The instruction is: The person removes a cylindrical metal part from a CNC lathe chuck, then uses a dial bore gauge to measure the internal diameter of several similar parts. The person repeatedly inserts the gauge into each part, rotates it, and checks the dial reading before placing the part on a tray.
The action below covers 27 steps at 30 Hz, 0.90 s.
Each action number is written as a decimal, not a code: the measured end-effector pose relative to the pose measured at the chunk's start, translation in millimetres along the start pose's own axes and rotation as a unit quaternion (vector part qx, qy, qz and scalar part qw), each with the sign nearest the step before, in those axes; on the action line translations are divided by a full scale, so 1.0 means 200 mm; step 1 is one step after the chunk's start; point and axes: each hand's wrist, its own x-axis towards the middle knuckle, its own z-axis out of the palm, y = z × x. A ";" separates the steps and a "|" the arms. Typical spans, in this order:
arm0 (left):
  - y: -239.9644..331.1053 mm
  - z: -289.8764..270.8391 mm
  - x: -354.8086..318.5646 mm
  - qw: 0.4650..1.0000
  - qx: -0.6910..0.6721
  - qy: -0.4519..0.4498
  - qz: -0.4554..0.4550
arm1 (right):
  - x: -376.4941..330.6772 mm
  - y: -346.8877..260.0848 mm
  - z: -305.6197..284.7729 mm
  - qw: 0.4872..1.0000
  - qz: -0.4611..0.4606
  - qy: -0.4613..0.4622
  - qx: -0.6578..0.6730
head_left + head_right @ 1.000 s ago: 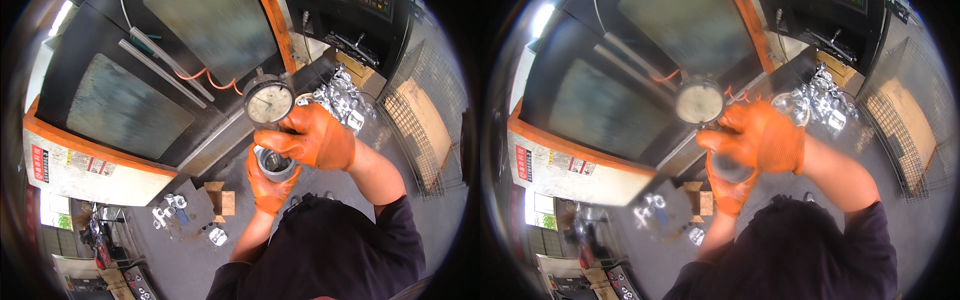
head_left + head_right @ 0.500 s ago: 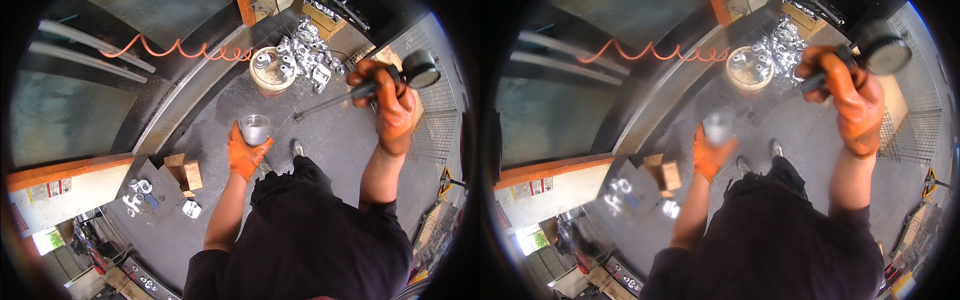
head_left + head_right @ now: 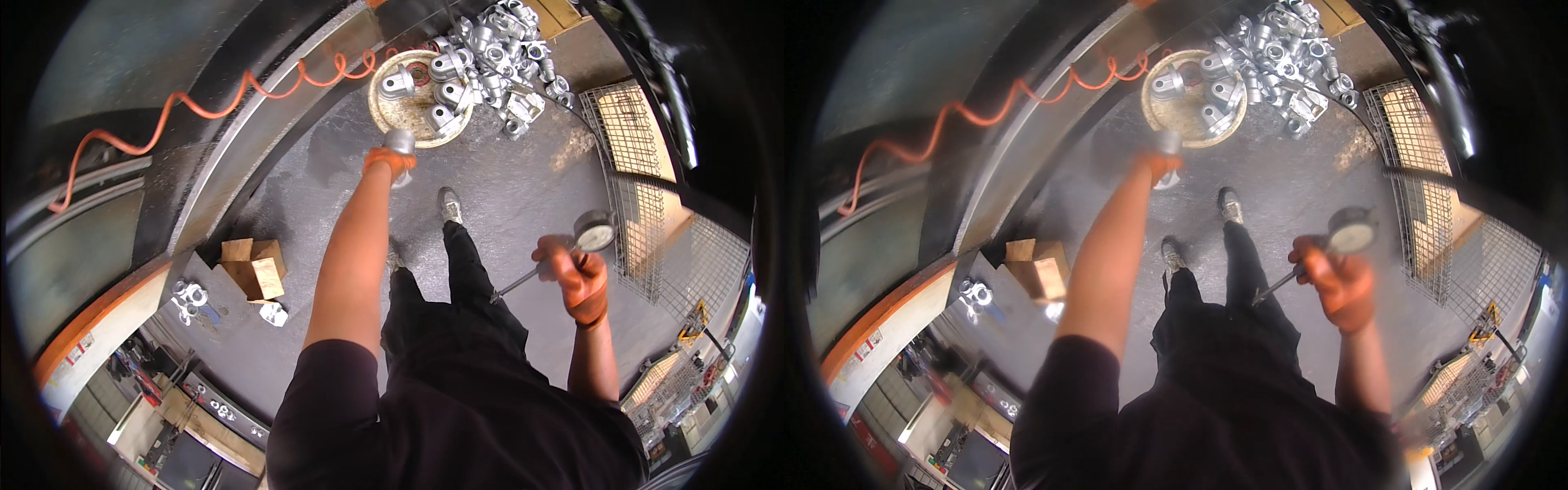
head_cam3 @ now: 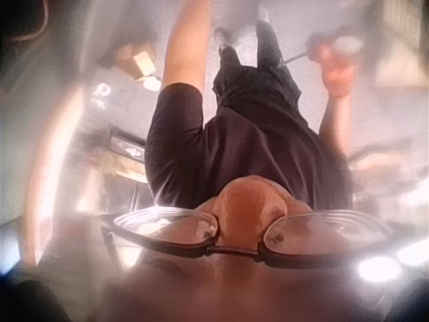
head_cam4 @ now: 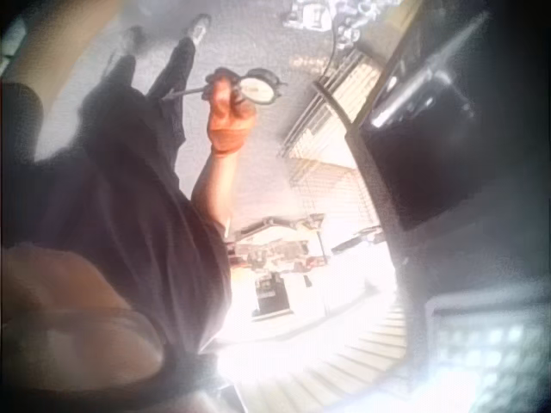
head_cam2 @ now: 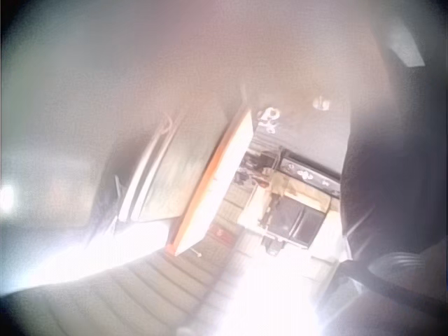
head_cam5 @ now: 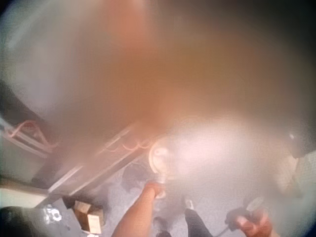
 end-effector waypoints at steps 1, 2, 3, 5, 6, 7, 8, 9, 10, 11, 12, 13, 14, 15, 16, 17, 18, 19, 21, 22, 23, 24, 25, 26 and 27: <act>0.10 -0.02 0.09 0.999 0.035 0.005 -0.014 | 0.07 0.02 -0.03 1.000 0.015 -0.002 0.003; 0.19 -0.03 0.16 0.997 0.071 0.009 -0.026 | 0.12 0.04 -0.06 0.999 0.031 -0.003 0.006; 0.26 -0.04 0.25 0.994 0.104 0.016 -0.040 | 0.18 0.05 -0.08 0.998 0.054 0.002 0.010; 0.34 -0.05 0.40 0.984 0.164 0.009 -0.074 | 0.27 0.03 -0.10 0.997 0.071 -0.002 0.002; 0.38 -0.07 0.45 0.980 0.176 -0.022 -0.093 | 0.31 0.04 -0.12 0.998 0.066 -0.004 -0.011; 0.42 -0.10 0.48 0.975 0.185 -0.054 -0.111 | 0.35 0.06 -0.14 0.998 0.061 -0.007 -0.026; 0.52 -0.14 0.44 0.963 0.232 -0.066 -0.119 | 0.37 0.07 -0.15 0.998 0.057 -0.003 -0.034; 0.64 -0.17 0.37 0.949 0.279 -0.078 -0.125 | 0.39 0.08 -0.17 0.996 0.087 0.005 0.006; 0.73 -0.20 0.32 0.933 0.323 -0.087 -0.132 | 0.41 0.09 -0.18 0.996 0.093 0.011 0.009; 0.76 -0.22 0.30 0.932 0.326 -0.083 -0.137 | 0.42 0.10 -0.19 0.995 0.096 0.012 0.008; 0.76 -0.22 0.32 0.931 0.334 -0.078 -0.124 | 0.44 0.11 -0.20 0.995 0.099 0.013 0.008; 0.76 -0.22 0.34 0.930 0.342 -0.072 -0.110 | 0.47 0.11 -0.20 0.996 0.092 0.015 -0.004; 0.76 -0.22 0.36 0.928 0.354 -0.065 -0.096 | 0.48 0.11 -0.20 0.996 0.087 0.017 -0.012; 0.76 -0.22 0.37 0.937 0.334 -0.042 -0.093 | 0.49 0.11 -0.20 0.996 0.081 0.020 -0.019; 0.76 -0.21 0.37 0.945 0.314 -0.018 -0.091 | 0.51 0.12 -0.20 0.997 0.077 0.021 -0.022; 0.77 -0.22 0.38 0.951 0.297 0.007 -0.085 | 0.51 0.13 -0.19 0.997 0.074 0.026 -0.021; 0.78 -0.20 0.36 0.947 0.308 0.048 -0.074 | 0.52 0.13 -0.19 0.997 0.071 0.028 -0.023; 0.79 -0.17 0.32 0.942 0.318 0.089 -0.062 | 0.52 0.14 -0.18 0.997 0.071 0.030 -0.024; 0.72 -0.15 0.25 0.926 0.336 0.172 -0.019 | 0.53 0.11 -0.18 0.997 0.067 0.013 -0.032; 0.66 -0.10 0.24 0.912 0.351 0.212 0.021 | 0.53 0.10 -0.18 0.997 0.065 0.007 -0.032; 0.63 -0.07 0.22 0.895 0.365 0.250 0.062 | 0.54 0.10 -0.18 0.998 0.061 0.004 -0.026; 0.62 -0.05 0.17 0.890 0.335 0.291 0.105 | 0.54 0.11 -0.19 0.998 0.063 0.005 -0.017; 0.62 -0.03 0.12 0.882 0.302 0.330 0.147 | 0.53 0.11 -0.19 0.998 0.066 0.006 -0.009; 0.63 -0.01 0.06 0.870 0.268 0.368 0.189 | 0.53 0.11 -0.21 0.997 0.074 0.006 0.000; 0.65 0.00 -0.01 0.884 0.223 0.343 0.227 | 0.53 0.12 -0.21 0.997 0.082 0.005 0.008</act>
